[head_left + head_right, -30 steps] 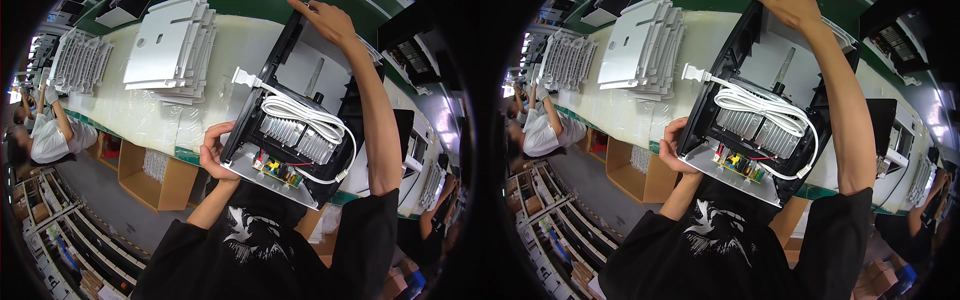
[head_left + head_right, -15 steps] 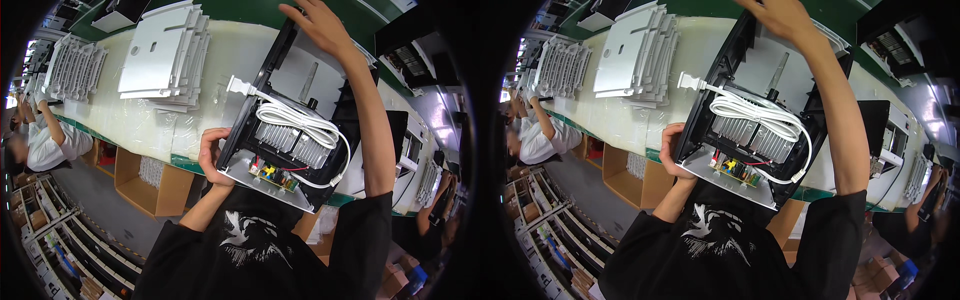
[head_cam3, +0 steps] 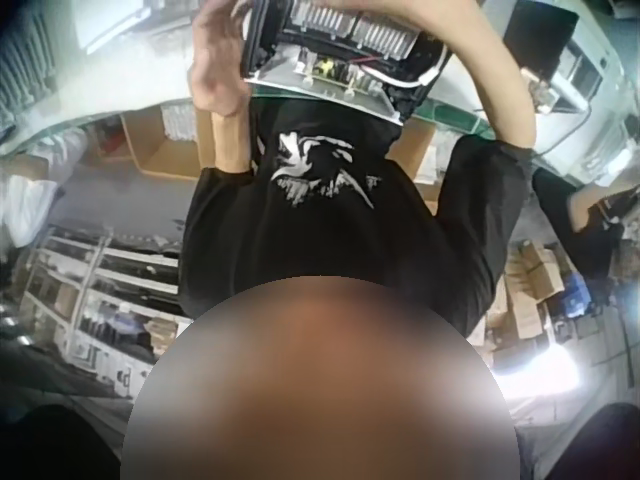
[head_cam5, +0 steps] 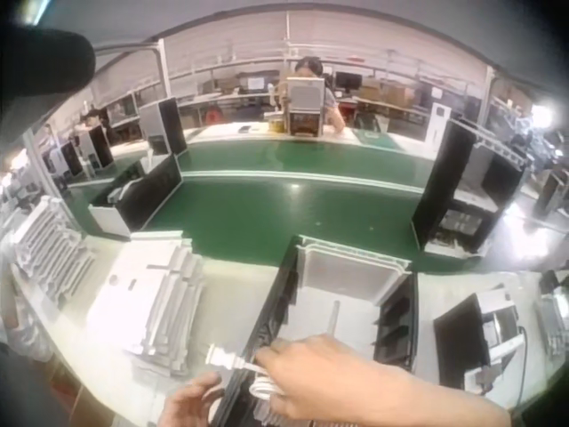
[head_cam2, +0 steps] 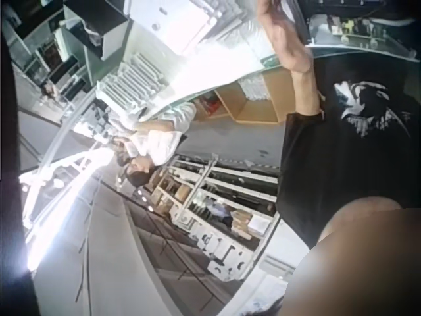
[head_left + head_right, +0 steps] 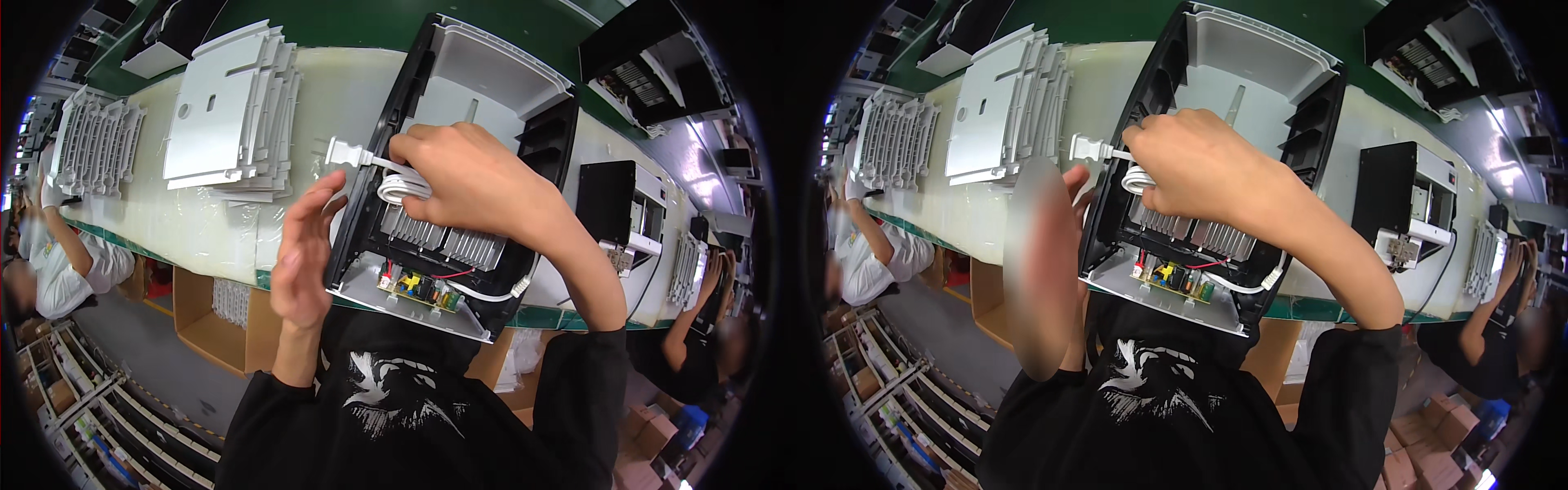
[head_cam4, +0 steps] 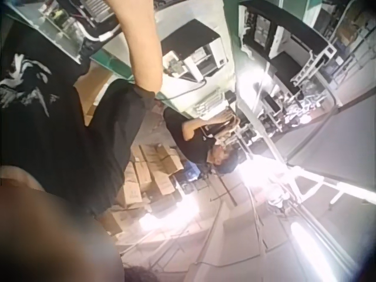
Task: Assembling the internal components and chassis of an electronic device using an electric screwdriver on a factory line.
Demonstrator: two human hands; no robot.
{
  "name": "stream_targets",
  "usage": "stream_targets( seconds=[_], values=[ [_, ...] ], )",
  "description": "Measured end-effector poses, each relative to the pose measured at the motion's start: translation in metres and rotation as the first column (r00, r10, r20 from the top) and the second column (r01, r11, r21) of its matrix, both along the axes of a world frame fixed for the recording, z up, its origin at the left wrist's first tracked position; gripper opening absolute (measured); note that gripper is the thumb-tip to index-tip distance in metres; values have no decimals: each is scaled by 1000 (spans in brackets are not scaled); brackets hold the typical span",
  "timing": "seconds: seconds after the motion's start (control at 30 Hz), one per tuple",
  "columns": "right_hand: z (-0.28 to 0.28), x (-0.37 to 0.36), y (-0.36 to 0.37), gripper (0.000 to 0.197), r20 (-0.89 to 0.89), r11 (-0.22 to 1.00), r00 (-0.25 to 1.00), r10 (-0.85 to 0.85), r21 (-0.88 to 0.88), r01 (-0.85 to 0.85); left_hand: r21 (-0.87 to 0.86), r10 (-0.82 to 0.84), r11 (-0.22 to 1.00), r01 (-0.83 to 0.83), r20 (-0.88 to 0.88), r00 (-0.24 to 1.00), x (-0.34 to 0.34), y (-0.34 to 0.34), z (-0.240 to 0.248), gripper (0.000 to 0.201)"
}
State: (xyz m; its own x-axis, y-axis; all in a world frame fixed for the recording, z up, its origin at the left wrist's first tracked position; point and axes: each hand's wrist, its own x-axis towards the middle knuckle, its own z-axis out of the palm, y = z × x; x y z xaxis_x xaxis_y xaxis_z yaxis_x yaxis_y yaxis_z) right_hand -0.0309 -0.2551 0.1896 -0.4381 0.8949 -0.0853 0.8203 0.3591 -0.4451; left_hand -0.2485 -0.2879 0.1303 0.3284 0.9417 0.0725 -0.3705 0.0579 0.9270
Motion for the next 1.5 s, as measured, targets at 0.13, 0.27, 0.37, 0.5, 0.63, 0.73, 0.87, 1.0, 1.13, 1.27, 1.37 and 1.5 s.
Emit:
stream_targets(
  seconds=[0.13,0.27,0.37,0.5,0.63,0.73,0.87,1.0,1.13,1.27,1.37,1.5],
  values=[
    [12,11,-6,26,-84,997,994,-74,-2,74,150,-108,985,90,114,988,-2,0,23,66],
    [32,29,-25,25,-435,930,837,-331,-2,367,359,-156,906,222,-205,966,3,-11,45,46],
    [54,53,-61,26,-808,765,470,-355,38,643,291,-271,821,491,-559,784,41,-15,66,47],
    [57,71,-134,30,-997,599,73,-37,37,800,436,-248,700,565,-593,766,86,-39,51,60],
    [21,92,-221,38,-990,180,-112,-91,-127,975,451,-218,687,570,-621,753,90,-40,41,60],
    [2,92,-249,38,-960,-24,-252,-123,-251,968,445,-202,672,591,-658,725,89,-35,37,58],
    [-12,92,-270,35,-977,224,-205,-63,-214,951,440,-246,654,615,-645,724,97,-40,36,55],
    [5,85,-259,35,-993,458,-117,21,-94,884,388,-300,635,668,-673,676,106,-49,39,46],
    [9,84,-255,34,-992,510,-118,46,-78,856,415,-295,594,689,-685,666,105,-52,33,31],
    [-7,67,-256,35,-956,-3,-258,-139,-260,966,437,-304,604,666,-646,700,94,-43,34,24],
    [-49,37,-301,39,-850,-42,-390,-355,-402,914,386,-328,575,721,-699,636,82,-31,39,22],
    [-61,-37,-330,39,-195,-134,-717,-669,-917,375,401,-399,510,761,-674,622,88,-29,42,21]
  ],
)
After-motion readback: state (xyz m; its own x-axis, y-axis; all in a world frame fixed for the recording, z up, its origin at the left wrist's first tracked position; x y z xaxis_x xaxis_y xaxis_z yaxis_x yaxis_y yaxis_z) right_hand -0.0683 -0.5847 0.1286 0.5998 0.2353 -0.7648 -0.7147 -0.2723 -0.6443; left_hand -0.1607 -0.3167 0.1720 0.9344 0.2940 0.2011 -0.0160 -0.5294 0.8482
